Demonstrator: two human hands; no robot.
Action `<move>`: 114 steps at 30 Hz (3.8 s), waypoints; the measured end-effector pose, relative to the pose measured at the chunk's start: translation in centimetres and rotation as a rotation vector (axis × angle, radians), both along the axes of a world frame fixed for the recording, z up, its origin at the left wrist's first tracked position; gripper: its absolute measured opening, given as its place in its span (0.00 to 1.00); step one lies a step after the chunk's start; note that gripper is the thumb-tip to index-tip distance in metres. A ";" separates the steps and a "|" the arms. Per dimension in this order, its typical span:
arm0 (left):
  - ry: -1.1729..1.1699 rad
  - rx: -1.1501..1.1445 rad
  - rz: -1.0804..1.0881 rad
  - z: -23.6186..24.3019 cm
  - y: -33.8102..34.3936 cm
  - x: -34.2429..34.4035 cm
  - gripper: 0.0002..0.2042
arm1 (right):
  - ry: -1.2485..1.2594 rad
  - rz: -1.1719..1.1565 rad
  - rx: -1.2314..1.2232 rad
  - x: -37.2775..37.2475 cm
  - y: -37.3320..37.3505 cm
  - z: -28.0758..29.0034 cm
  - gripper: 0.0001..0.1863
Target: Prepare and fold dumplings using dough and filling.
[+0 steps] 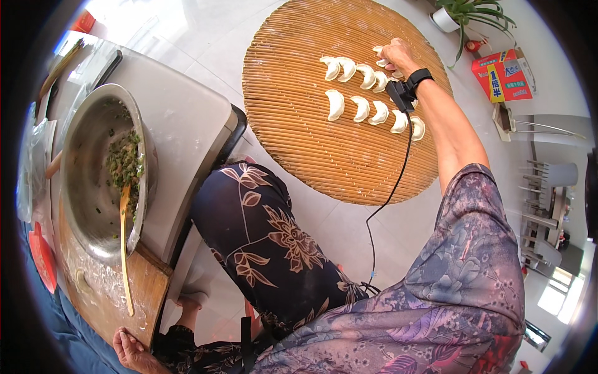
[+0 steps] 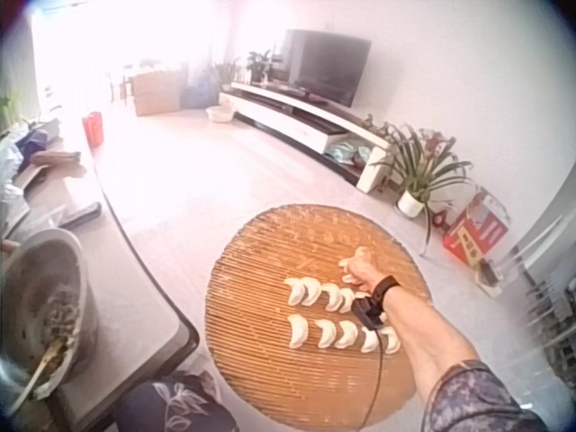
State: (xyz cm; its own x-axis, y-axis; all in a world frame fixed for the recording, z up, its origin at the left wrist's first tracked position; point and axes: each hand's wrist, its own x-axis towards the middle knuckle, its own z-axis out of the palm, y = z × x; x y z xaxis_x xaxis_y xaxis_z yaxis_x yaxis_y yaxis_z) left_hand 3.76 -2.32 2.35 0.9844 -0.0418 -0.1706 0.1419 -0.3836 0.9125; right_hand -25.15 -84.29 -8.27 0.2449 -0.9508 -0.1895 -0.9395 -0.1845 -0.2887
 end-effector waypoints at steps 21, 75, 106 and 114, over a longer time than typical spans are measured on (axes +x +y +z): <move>-0.012 0.011 -0.059 -1.2 1.1 0.6 0.09 | -0.349 -0.184 0.218 -9.5 -3.0 2.8 0.09; -0.106 -0.383 -0.176 -1.5 -2.3 -3.8 0.02 | -0.082 2.003 -0.253 38.8 59.1 14.0 0.18; -0.174 -0.246 -0.138 -2.7 -3.5 -3.2 0.05 | -1.220 0.718 1.062 21.6 26.1 26.7 0.07; -0.248 -0.180 -0.118 -3.3 -3.1 -2.9 0.06 | -0.799 0.361 0.436 6.4 6.4 19.8 0.08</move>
